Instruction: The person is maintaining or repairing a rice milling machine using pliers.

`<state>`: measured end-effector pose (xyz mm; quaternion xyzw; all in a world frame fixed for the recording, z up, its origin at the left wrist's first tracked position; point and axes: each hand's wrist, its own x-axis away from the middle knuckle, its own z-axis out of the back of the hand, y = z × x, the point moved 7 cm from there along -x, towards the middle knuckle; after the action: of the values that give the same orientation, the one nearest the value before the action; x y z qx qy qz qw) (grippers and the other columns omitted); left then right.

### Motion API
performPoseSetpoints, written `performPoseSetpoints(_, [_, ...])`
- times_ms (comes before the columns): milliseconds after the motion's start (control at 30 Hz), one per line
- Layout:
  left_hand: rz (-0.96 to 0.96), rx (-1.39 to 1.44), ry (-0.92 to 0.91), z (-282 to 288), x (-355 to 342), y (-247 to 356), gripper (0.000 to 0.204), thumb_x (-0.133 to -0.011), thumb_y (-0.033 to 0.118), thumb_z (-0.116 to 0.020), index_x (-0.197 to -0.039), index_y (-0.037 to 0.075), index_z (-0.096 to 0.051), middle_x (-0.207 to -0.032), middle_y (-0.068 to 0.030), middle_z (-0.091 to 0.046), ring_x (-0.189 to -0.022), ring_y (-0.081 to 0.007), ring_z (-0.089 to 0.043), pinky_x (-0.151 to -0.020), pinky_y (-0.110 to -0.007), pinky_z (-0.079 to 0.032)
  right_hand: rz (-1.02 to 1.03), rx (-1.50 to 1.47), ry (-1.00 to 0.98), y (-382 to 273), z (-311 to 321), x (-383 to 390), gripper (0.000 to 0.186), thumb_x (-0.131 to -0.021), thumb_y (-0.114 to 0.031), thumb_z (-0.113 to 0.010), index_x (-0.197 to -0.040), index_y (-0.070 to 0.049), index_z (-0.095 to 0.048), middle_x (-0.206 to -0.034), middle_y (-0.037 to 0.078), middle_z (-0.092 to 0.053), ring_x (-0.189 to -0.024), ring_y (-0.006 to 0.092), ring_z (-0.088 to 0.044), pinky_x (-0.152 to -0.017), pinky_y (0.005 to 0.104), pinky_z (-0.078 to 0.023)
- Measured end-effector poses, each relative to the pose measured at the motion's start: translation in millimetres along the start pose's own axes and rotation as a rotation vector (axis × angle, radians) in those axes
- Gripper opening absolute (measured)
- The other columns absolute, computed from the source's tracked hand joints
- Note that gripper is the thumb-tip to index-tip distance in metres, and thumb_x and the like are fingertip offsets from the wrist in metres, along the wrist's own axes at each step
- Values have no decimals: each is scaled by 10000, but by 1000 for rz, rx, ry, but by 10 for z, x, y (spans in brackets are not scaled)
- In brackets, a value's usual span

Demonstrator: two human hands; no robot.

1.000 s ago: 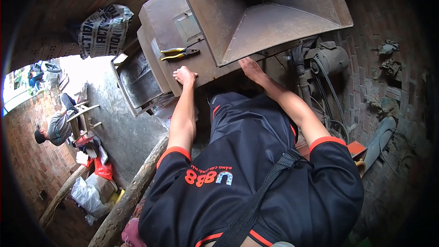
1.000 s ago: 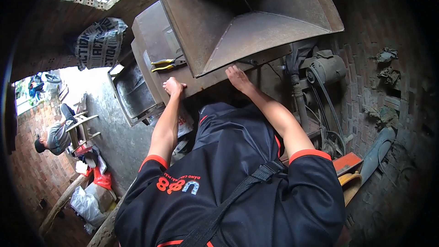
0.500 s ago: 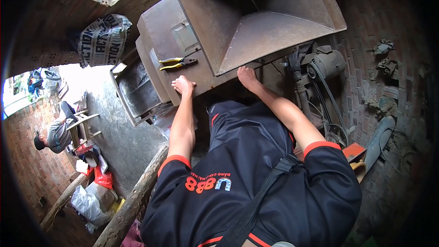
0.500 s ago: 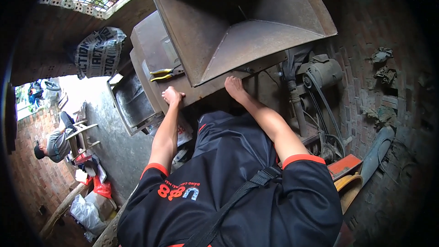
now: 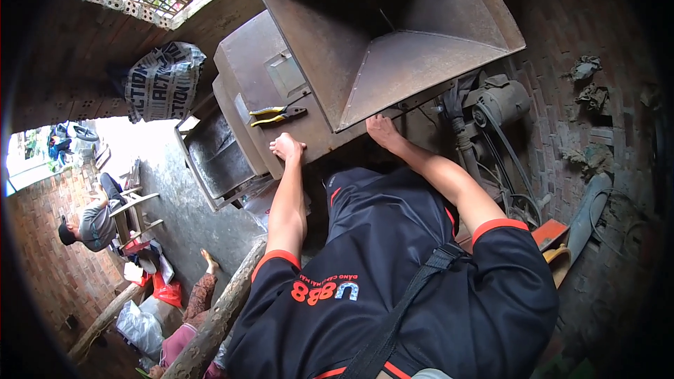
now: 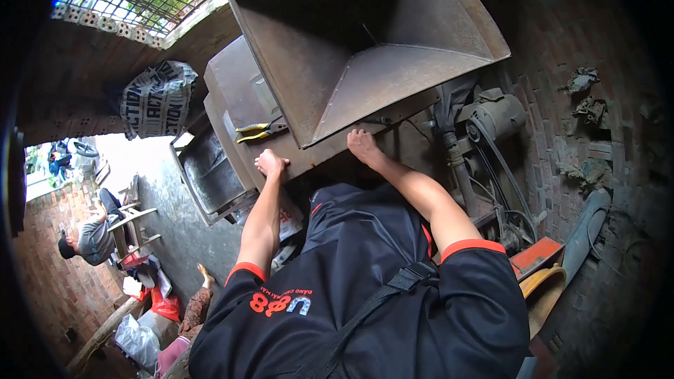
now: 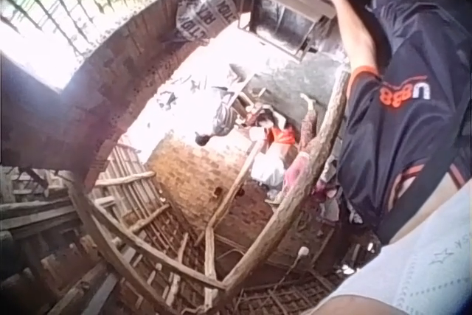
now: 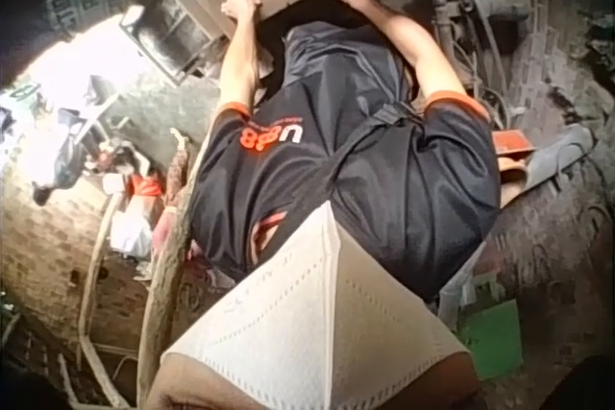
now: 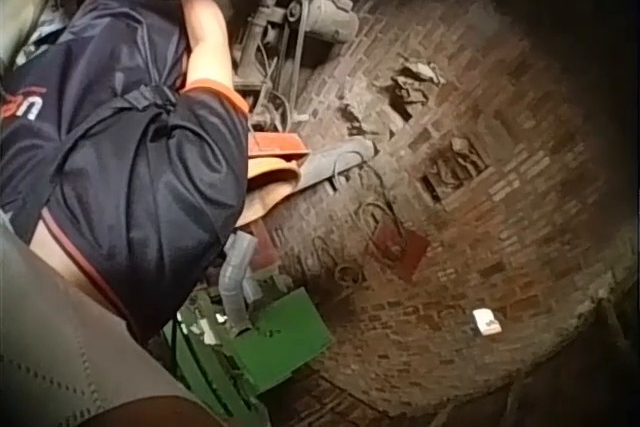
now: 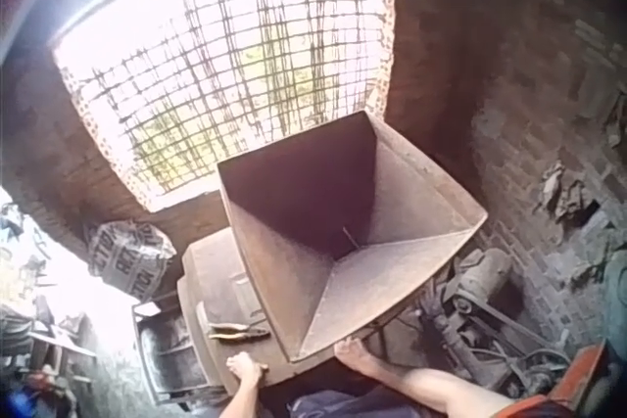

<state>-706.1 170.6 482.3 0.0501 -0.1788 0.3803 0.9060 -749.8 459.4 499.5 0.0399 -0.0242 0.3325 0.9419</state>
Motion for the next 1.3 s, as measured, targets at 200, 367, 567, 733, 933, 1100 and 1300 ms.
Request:
performPoseSetpoints(200, [-16,21,-4,-114,-98,-38,461,-421,241,-878,-825,93,-712,-1000,-160,-624,-1018,-333,-525,-788,-432,-468,2,-140,-66,53,-50,36,104,-737,-94,-543,-835,-65,-522,-803,116,-554,-765,285,-608,-625,406,-493])
performPoseSetpoints(367, [41,36,-30,-348,-205,-206,551,-426,269,-864,-910,66,-696,-1123,-205,-566,-1144,-369,-460,-908,-437,-424,-88,-255,-109,34,16,5,110,-712,-100,-535,-810,-52,-532,-769,145,-596,-702,317,-629,-621,443,-487])
performPoseSetpoints(567, [52,22,42,-280,-126,-130,564,-419,282,-894,-903,75,-689,-1084,-185,-572,-1098,-343,-488,-875,-421,-453,-216,-332,-144,105,-150,4,263,-814,-181,-463,-697,-29,-642,-700,186,-632,-650,365,-630,-571,470,-484])
performPoseSetpoints(733, [69,39,34,-232,-66,-281,487,-450,242,-875,-868,66,-699,-1076,-163,-599,-1096,-333,-482,-844,-426,-456,-194,-329,-168,-34,-29,-22,251,-838,-188,-476,-777,-1,-631,-765,204,-630,-703,359,-625,-637,454,-494])
performPoseSetpoints(933, [44,18,41,10,23,-127,481,-449,268,-881,-859,83,-709,-1020,-140,-613,-1065,-309,-496,-822,-397,-461,-108,-133,-89,-42,-34,76,145,-741,-91,-560,-864,-47,-495,-800,150,-579,-690,292,-636,-564,395,-510])
performPoseSetpoints(1100, [44,-4,9,30,39,-117,529,-450,311,-892,-892,87,-706,-1070,-159,-590,-1082,-323,-497,-847,-394,-463,-129,-101,12,-26,15,75,143,-736,-96,-567,-853,-53,-496,-780,138,-569,-670,290,-630,-548,393,-510])
performPoseSetpoints(1300, [35,41,-49,-102,-4,-206,584,-473,298,-870,-981,74,-688,-1155,-178,-560,-1173,-375,-434,-949,-446,-399,-149,-212,-57,-21,-110,82,114,-702,-105,-539,-804,-58,-559,-793,168,-612,-725,316,-643,-622,434,-510])
